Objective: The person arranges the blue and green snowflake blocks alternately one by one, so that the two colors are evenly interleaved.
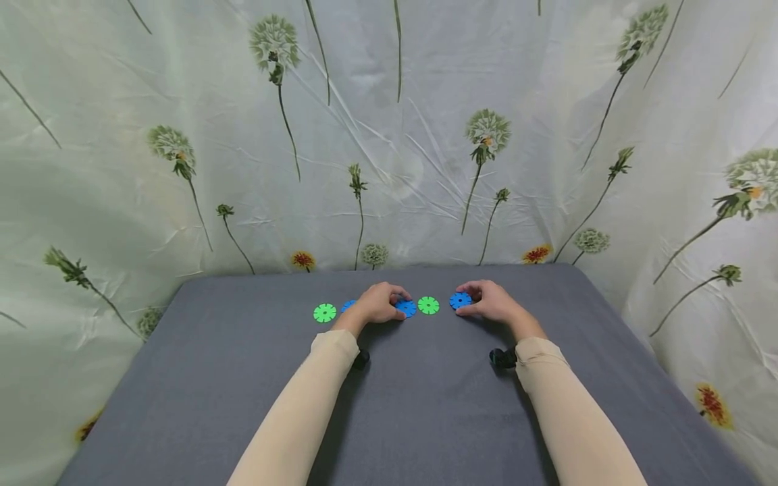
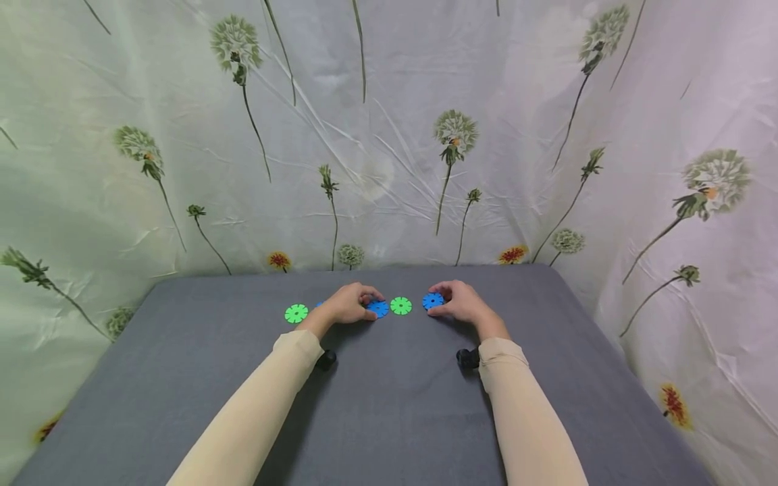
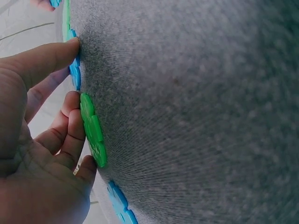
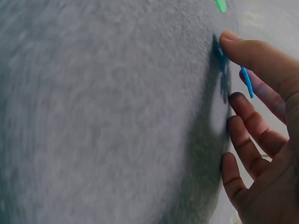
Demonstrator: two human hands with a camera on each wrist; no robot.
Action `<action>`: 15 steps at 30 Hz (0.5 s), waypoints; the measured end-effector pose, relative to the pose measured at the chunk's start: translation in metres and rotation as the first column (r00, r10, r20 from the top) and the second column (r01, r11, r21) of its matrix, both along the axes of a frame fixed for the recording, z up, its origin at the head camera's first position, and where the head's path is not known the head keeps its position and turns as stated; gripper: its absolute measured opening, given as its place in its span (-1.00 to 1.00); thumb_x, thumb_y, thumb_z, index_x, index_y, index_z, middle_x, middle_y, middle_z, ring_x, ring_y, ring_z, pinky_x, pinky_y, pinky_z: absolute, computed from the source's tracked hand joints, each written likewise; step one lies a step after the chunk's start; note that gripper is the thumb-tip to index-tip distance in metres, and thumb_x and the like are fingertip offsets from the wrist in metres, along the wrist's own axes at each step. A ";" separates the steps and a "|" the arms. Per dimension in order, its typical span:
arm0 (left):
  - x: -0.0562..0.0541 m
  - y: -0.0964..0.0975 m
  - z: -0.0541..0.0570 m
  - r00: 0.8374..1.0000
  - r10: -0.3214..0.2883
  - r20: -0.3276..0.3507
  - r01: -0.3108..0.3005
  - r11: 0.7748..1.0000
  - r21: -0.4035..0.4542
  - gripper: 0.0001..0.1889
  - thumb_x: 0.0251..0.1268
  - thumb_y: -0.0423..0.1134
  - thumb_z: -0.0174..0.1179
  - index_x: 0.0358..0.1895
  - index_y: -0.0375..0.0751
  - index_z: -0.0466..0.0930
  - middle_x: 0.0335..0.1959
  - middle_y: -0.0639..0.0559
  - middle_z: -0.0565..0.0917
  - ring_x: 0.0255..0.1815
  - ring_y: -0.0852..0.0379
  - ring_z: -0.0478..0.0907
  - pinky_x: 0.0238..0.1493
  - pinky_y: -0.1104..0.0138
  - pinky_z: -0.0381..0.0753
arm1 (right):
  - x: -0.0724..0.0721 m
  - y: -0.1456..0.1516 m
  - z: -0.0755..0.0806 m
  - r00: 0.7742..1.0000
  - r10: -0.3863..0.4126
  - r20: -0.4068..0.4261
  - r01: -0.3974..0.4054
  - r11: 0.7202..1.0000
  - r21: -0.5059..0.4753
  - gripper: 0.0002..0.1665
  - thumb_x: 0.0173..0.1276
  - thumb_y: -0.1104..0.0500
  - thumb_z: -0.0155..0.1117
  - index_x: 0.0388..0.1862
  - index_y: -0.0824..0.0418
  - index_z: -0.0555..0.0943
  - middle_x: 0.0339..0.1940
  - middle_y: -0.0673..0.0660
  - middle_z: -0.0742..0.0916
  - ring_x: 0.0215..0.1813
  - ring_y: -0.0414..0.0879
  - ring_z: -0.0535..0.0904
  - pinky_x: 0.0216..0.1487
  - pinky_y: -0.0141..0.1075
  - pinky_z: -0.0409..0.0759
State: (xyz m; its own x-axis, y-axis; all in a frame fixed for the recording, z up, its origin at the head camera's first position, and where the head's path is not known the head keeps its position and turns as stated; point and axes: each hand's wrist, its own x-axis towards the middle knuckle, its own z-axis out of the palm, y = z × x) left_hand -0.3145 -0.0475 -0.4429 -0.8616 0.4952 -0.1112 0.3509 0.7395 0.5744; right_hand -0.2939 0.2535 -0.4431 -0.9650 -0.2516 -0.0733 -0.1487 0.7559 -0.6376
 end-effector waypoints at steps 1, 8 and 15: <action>0.000 0.000 0.000 1.000 -0.001 -0.004 0.001 1.000 0.000 -0.61 0.40 -0.20 0.46 0.27 0.06 0.76 0.10 -0.15 0.74 0.11 -0.07 0.63 0.28 -0.01 0.61 | -0.001 -0.002 0.000 1.000 0.005 -0.006 -0.005 1.000 0.005 -0.34 0.36 0.07 0.60 0.36 0.29 0.66 0.27 0.39 0.71 0.26 0.29 0.64 0.31 0.17 0.60; 0.001 0.000 0.001 1.000 0.009 -0.019 -0.009 1.000 -0.005 -0.60 0.40 -0.22 0.46 0.28 0.08 0.76 0.17 -0.17 0.75 0.20 -0.10 0.65 0.33 -0.05 0.60 | -0.009 -0.011 -0.004 1.000 0.018 -0.024 -0.017 1.000 0.021 -0.34 0.37 0.06 0.61 0.37 0.27 0.66 0.32 0.43 0.69 0.38 0.41 0.59 0.43 0.25 0.53; 0.000 -0.002 -0.001 0.993 -0.007 -0.117 0.010 1.000 0.021 -0.57 0.41 -0.24 0.42 0.32 0.05 0.72 0.02 -0.11 0.65 0.00 -0.02 0.55 0.06 0.08 0.58 | -0.007 -0.008 -0.003 0.999 0.031 -0.017 -0.031 0.999 0.008 -0.30 0.41 0.07 0.57 0.44 0.31 0.59 0.35 0.44 0.66 0.41 0.41 0.55 0.46 0.25 0.50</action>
